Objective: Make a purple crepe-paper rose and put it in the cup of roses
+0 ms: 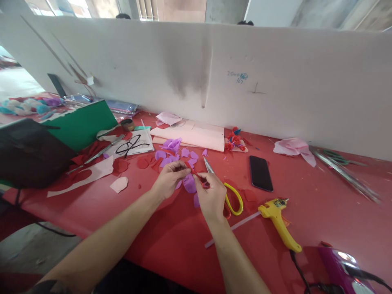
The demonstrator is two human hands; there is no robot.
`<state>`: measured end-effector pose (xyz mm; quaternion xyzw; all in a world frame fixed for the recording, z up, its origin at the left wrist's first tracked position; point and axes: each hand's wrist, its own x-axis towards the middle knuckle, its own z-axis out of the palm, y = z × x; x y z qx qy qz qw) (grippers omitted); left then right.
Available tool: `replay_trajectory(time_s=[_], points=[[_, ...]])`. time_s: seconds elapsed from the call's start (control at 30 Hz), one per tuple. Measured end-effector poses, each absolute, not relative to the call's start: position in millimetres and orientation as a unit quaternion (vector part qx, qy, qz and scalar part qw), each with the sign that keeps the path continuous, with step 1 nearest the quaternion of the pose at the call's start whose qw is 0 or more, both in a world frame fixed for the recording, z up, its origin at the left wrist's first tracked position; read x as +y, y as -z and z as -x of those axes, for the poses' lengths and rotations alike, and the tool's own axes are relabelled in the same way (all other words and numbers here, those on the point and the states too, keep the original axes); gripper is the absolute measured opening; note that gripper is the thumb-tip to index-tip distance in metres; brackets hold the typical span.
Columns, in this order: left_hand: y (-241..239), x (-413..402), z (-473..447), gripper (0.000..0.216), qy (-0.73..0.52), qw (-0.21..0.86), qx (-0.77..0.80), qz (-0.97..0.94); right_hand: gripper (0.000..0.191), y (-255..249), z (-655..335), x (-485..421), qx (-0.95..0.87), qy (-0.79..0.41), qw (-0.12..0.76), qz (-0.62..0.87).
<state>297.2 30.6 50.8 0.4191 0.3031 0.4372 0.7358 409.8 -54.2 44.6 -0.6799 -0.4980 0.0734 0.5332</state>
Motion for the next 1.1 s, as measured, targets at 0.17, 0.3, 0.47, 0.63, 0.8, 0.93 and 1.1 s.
replay_trajectory(time_s=[0.17,0.3,0.47,0.63,0.8,0.93,1.1], points=[[-50.9,29.0,-297.4,0.029,-0.406,0.753,0.311,-0.414,0.028,-40.8,-413.2,-48.6,-0.392,-0.257,0.612,0.636],[-52.2,25.7,-299.0,0.025,-0.391,0.752,0.305,-0.435,0.029,-38.9,-411.5,-45.0,-0.357,-0.31,0.643,0.603],[-53.1,28.1,-298.0,0.022,-0.402,0.742,0.314,-0.434,0.03,-45.7,-416.1,-48.3,-0.432,-0.276,0.575,0.637],[-53.8,36.9,-293.9,0.021,-0.413,0.739,0.332,-0.415,0.029,-55.1,-453.5,-71.8,-0.567,-0.095,0.264,0.774],[-51.4,44.4,-293.2,0.025,-0.428,0.737,0.354,-0.386,0.038,-45.9,-476.4,-92.1,-0.557,-0.108,0.112,0.816],[-50.3,48.0,-291.7,0.025,-0.435,0.738,0.356,-0.374,0.042,-40.2,-478.2,-93.0,-0.536,-0.136,0.138,0.821],[-53.7,52.7,-287.2,0.024,-0.443,0.739,0.366,-0.351,0.054,-46.2,-495.2,-94.3,-0.481,-0.167,0.275,0.816]])
